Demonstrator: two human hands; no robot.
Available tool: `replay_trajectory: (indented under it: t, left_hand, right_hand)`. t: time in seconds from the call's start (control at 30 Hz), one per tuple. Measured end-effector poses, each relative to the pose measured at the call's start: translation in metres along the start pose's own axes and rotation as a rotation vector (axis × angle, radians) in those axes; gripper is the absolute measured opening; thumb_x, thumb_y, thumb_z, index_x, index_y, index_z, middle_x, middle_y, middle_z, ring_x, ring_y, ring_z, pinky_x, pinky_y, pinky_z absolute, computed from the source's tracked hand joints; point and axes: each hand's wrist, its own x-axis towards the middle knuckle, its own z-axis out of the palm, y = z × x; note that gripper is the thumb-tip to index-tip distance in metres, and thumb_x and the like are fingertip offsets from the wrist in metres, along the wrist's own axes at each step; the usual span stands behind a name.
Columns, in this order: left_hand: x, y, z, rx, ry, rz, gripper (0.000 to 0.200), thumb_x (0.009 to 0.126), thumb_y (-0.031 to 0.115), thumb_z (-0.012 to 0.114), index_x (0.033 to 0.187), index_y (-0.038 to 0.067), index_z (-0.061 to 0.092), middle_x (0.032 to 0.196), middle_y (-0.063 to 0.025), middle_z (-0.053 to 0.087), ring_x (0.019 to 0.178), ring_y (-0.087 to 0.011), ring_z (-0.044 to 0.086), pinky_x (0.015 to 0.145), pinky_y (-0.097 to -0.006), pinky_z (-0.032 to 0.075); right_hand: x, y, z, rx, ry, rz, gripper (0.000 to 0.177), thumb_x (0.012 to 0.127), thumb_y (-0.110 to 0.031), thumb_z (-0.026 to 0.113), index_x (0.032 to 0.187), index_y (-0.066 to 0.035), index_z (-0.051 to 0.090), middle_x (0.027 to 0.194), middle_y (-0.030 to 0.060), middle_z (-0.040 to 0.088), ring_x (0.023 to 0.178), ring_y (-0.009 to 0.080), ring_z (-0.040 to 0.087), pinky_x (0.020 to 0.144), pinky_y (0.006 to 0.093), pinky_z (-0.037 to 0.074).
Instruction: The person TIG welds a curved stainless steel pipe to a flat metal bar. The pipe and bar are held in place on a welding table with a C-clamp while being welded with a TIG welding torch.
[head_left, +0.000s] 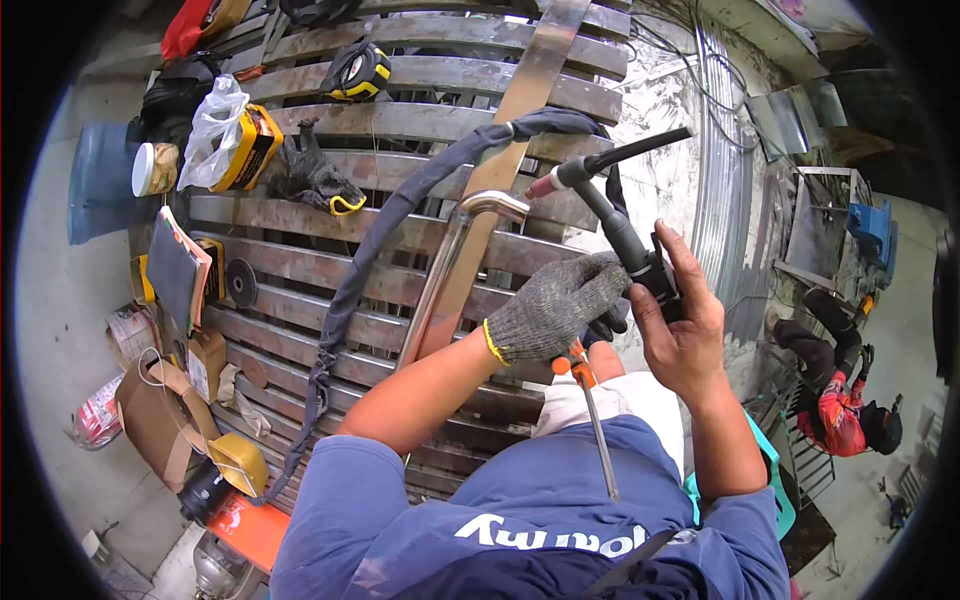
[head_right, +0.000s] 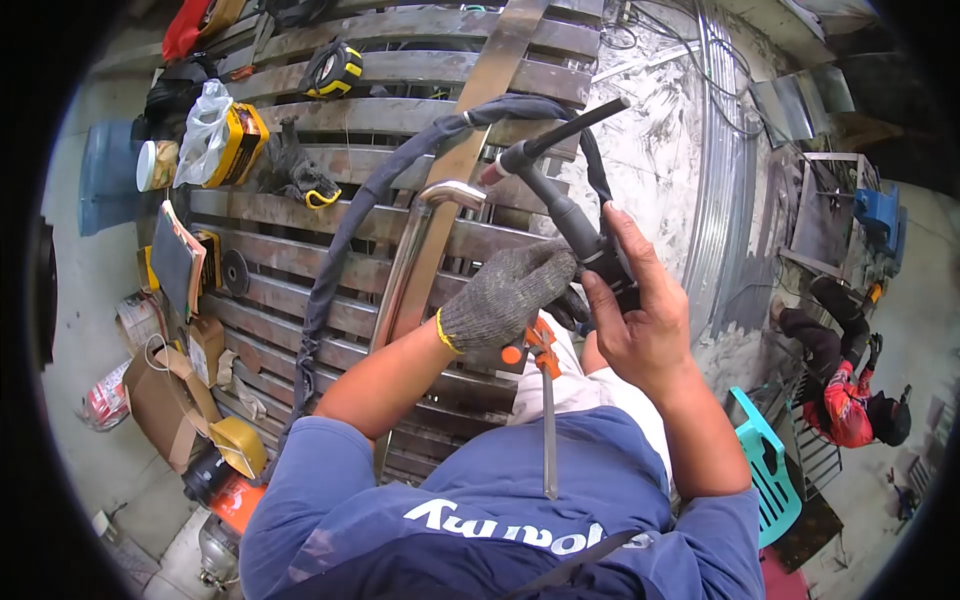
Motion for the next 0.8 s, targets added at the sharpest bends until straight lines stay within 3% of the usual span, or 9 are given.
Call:
replay_trajectory:
  t: [0.1,0.17,0.27,0.5,0.63,0.67,0.8]
  left_hand:
    - [0.003,0.004,-0.003,-0.243,-0.012,-0.238,0.045,0.118,0.037,0.061,0.140,-0.002,0.069,0.108,-0.0086,0.078,0.095,-0.0131,0.075,0.089,-0.0337,0.062]
    - [0.002,-0.001,-0.009,-0.207,-0.040,-0.153,0.045,0.119,0.034,0.060,0.144,-0.003,0.067,0.124,-0.0118,0.077,0.106,-0.0134,0.074,0.094,-0.0335,0.062]
    - [-0.003,-0.018,-0.005,-0.538,-0.018,-0.199,0.044,0.119,0.030,0.061,0.148,-0.001,0.066,0.133,-0.0115,0.075,0.118,-0.0167,0.074,0.106,-0.0361,0.062]
    - [-0.004,0.000,-0.007,-0.789,0.052,-0.264,0.042,0.119,0.034,0.061,0.143,0.000,0.068,0.132,-0.0115,0.076,0.123,-0.0181,0.073,0.110,-0.0371,0.060]
    - [-0.010,0.021,-0.011,-0.534,0.074,-0.363,0.050,0.119,0.042,0.059,0.146,0.001,0.067,0.136,-0.0123,0.076,0.124,-0.0190,0.073,0.108,-0.0366,0.059]
    - [-0.011,0.015,-0.011,-0.539,0.053,-0.297,0.049,0.118,0.039,0.061,0.147,-0.001,0.066,0.139,-0.0131,0.075,0.125,-0.0203,0.073,0.113,-0.0383,0.058]
    - [-0.007,-0.004,-0.007,-0.584,0.057,-0.257,0.048,0.118,0.032,0.063,0.149,-0.004,0.064,0.138,-0.0137,0.074,0.127,-0.0216,0.072,0.115,-0.0397,0.057]
  right_hand:
    - [-0.001,-0.005,-0.004,-0.051,-0.034,0.045,0.069,0.098,0.002,0.079,0.162,0.000,0.054,0.132,0.0297,0.076,0.116,0.0393,0.080,0.099,0.0414,0.061]
    - [-0.003,-0.006,-0.003,-0.008,-0.034,0.069,0.070,0.096,0.001,0.081,0.162,0.001,0.054,0.128,0.0302,0.078,0.109,0.0396,0.082,0.092,0.0407,0.063]
    - [-0.003,-0.007,0.001,0.008,-0.010,0.041,0.070,0.097,0.001,0.081,0.162,0.001,0.054,0.130,0.0309,0.077,0.112,0.0378,0.082,0.094,0.0393,0.063]
    - [-0.007,-0.006,0.011,0.013,0.018,-0.019,0.068,0.098,0.003,0.079,0.162,0.002,0.054,0.129,0.0283,0.078,0.110,0.0341,0.082,0.094,0.0388,0.063]
    - [-0.007,-0.009,0.015,0.015,0.028,-0.022,0.067,0.099,0.003,0.078,0.161,0.002,0.054,0.127,0.0270,0.078,0.108,0.0323,0.083,0.093,0.0385,0.063]
    - [-0.006,-0.005,0.016,-0.008,0.050,-0.075,0.067,0.099,0.004,0.077,0.161,0.002,0.055,0.127,0.0269,0.078,0.108,0.0317,0.082,0.093,0.0386,0.063]
    - [-0.006,-0.010,0.015,0.015,0.019,-0.025,0.067,0.098,0.005,0.077,0.162,0.001,0.055,0.129,0.0271,0.078,0.110,0.0318,0.082,0.095,0.0387,0.062]
